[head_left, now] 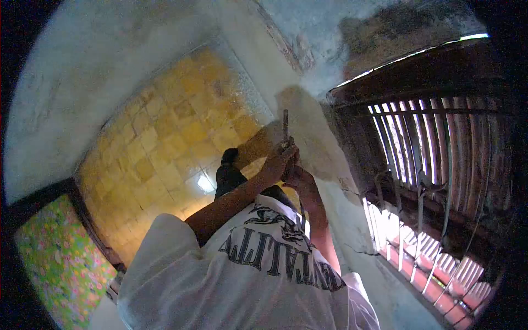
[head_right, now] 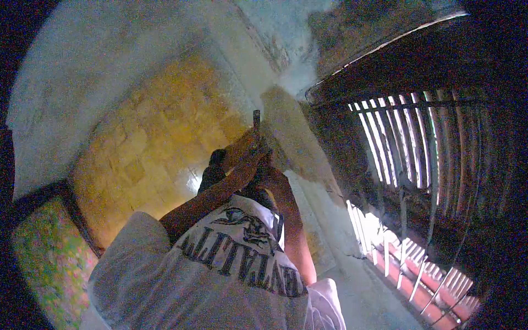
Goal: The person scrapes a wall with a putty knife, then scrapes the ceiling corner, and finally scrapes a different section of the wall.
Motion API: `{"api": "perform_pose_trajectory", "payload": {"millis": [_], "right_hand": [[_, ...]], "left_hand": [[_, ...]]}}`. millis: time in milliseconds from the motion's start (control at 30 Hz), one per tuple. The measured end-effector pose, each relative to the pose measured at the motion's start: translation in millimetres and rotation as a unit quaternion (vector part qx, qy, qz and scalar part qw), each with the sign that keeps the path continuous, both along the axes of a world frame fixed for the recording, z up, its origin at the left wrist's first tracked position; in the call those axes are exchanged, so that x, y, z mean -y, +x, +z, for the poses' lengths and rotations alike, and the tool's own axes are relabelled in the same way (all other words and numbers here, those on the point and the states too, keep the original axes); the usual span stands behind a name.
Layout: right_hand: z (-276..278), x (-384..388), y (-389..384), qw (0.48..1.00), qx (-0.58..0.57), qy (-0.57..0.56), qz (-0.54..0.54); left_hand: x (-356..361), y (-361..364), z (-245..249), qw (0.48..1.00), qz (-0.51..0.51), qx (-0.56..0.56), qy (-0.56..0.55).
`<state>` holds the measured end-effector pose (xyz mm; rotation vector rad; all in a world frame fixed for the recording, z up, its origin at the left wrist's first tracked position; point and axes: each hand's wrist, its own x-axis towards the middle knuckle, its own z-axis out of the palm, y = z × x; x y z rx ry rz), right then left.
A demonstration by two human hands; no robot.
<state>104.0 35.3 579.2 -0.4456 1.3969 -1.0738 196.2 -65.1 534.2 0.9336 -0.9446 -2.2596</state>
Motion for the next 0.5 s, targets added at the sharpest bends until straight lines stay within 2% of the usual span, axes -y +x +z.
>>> {"api": "perform_pose_trajectory", "payload": {"millis": [67, 133, 200, 300, 333, 367, 433, 500], "right_hand": [[5, 5, 2, 0.999, 0.002, 0.024, 0.044], [-15, -5, -8, 0.996, -0.001, 0.042, 0.084], [-36, -9, -13, 0.987, -0.072, 0.045, 0.135], [-41, -16, -18, 0.97, -0.158, 0.018, 0.183], [-37, -13, -17, 0.964, -0.184, 0.0, 0.193], [-36, -13, -16, 0.964, -0.181, 0.031, 0.195], [-33, -10, -13, 0.96, -0.174, 0.091, 0.198], [-19, -4, -17, 0.943, -0.184, 0.083, 0.263]], "left_hand": [[-6, 0, 10, 0.999, 0.023, 0.038, 0.002], [-12, -4, 21, 0.997, 0.032, 0.065, 0.022], [-14, 0, 32, 0.995, 0.034, 0.075, 0.064], [-16, 4, 29, 0.973, 0.154, -0.032, 0.168], [-11, 8, 25, 0.982, 0.144, 0.01, 0.121], [-1, 12, 18, 0.987, 0.133, 0.051, 0.071], [21, 20, 8, 0.986, 0.157, 0.048, 0.026], [36, 31, 0, 0.978, 0.193, -0.034, 0.069]]}}
